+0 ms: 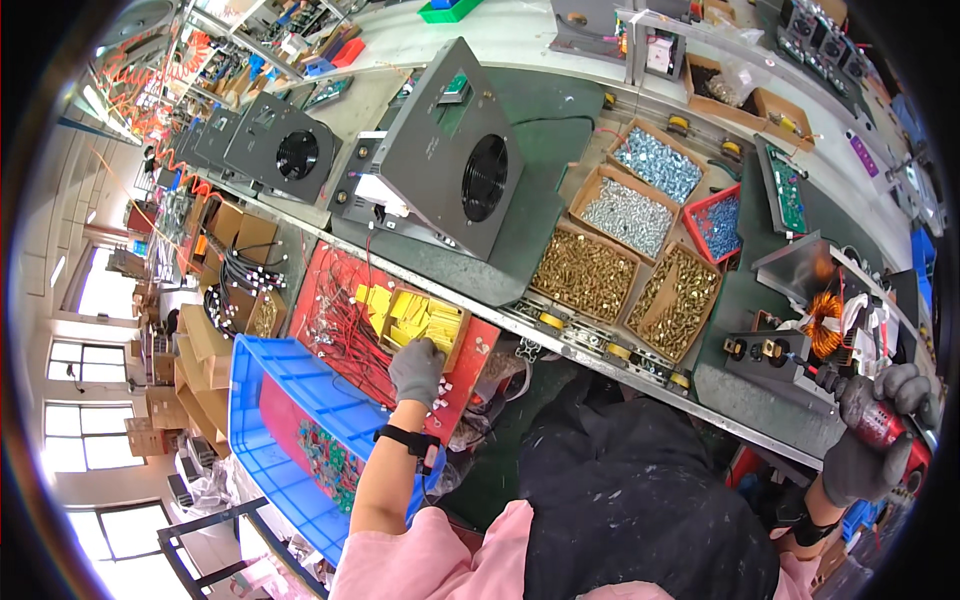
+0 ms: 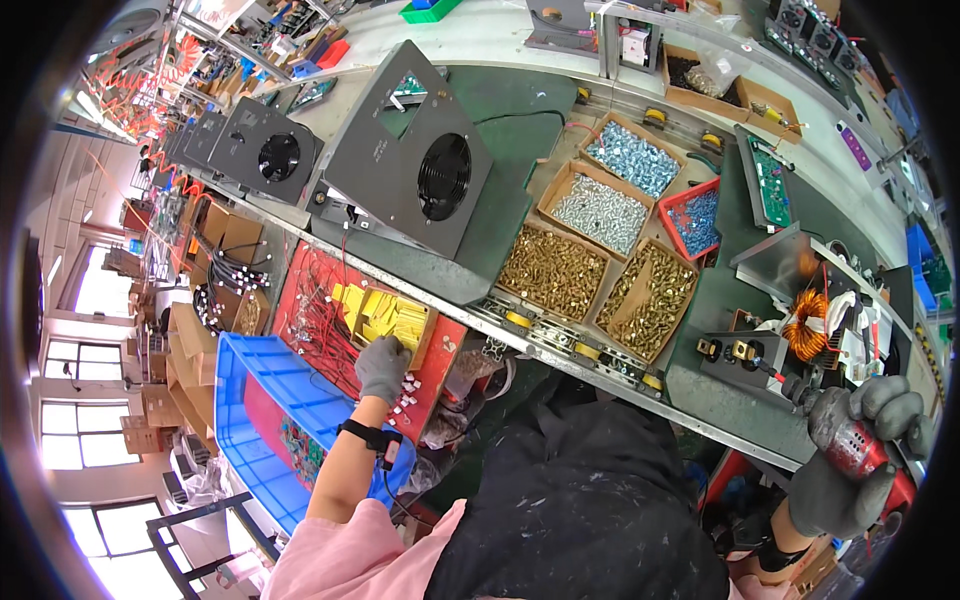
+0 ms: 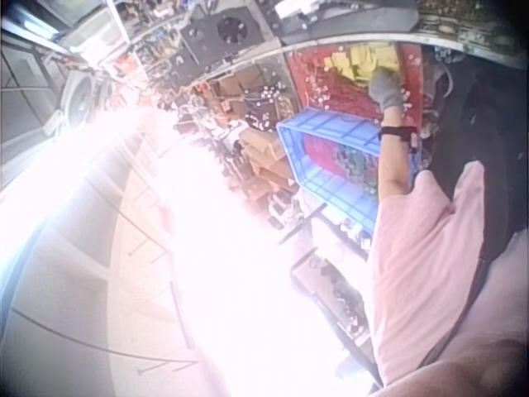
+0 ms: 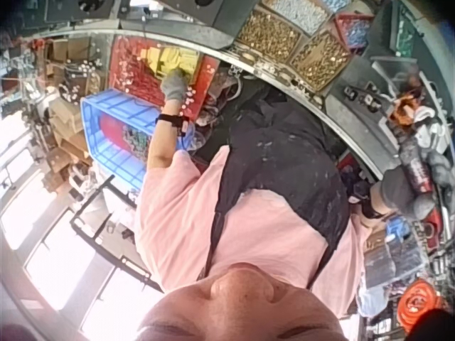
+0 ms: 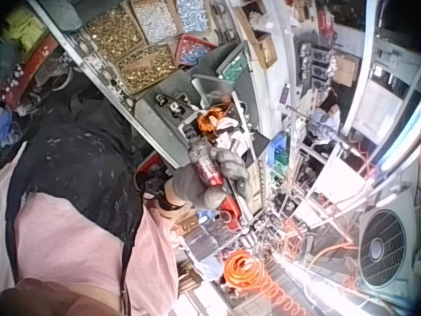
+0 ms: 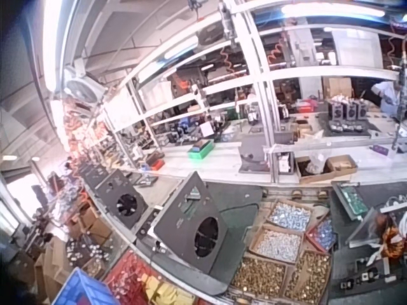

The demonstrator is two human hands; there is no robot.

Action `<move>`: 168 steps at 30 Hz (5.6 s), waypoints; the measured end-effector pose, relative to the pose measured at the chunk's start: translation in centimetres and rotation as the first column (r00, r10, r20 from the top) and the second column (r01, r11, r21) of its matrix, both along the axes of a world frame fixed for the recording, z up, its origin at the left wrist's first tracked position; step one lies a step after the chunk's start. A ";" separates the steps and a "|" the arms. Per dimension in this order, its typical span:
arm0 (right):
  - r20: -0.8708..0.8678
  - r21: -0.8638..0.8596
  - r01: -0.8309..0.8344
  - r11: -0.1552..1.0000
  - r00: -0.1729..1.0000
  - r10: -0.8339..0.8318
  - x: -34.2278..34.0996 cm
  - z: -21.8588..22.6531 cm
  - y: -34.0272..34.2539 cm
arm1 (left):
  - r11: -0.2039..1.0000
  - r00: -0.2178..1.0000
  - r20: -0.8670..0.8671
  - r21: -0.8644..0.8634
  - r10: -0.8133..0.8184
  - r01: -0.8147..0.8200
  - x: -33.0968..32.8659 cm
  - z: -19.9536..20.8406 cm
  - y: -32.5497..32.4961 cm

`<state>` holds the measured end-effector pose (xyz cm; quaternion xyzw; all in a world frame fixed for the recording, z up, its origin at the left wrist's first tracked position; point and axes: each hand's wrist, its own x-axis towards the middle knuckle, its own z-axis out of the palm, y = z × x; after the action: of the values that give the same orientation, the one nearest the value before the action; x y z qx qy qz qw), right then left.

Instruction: The worker is assembling internal components of a large electronic device, likely an inverter or power supply unit, on a factory production line.

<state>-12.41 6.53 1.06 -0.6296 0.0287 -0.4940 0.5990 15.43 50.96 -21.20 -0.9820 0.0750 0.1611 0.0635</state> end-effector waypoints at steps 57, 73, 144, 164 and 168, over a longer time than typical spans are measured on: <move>0.154 0.229 0.536 0.812 0.804 -0.574 -38.8 7.6 -33.2 | 0.265 0.379 0.052 -0.629 -0.924 0.731 -40.7 19.8 -78.9; -0.017 0.204 0.192 0.960 0.981 -0.192 -30.7 4.1 -42.8 | 0.176 0.182 0.001 -0.260 -0.983 0.949 -42.9 19.7 -79.4; -0.155 -0.028 0.197 0.980 0.968 -0.199 -29.6 -0.9 -38.7 | 0.600 0.351 -0.527 -0.788 -0.774 0.139 -37.9 20.9 -72.9; -0.301 -0.055 0.279 0.959 0.911 -0.283 -26.8 -0.7 -38.1 | 0.369 0.024 -0.472 -0.655 -0.881 0.659 -39.8 22.7 -69.5; -0.267 -0.090 0.257 0.962 0.925 -0.272 -26.9 -1.0 -38.5 | 0.560 0.187 -0.540 -0.825 -0.821 0.073 -37.7 22.1 -71.9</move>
<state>-39.31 -31.96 0.04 -0.6984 0.1837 -0.4780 0.5000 -22.31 -20.96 0.88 -0.5876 0.4590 0.6051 -0.2791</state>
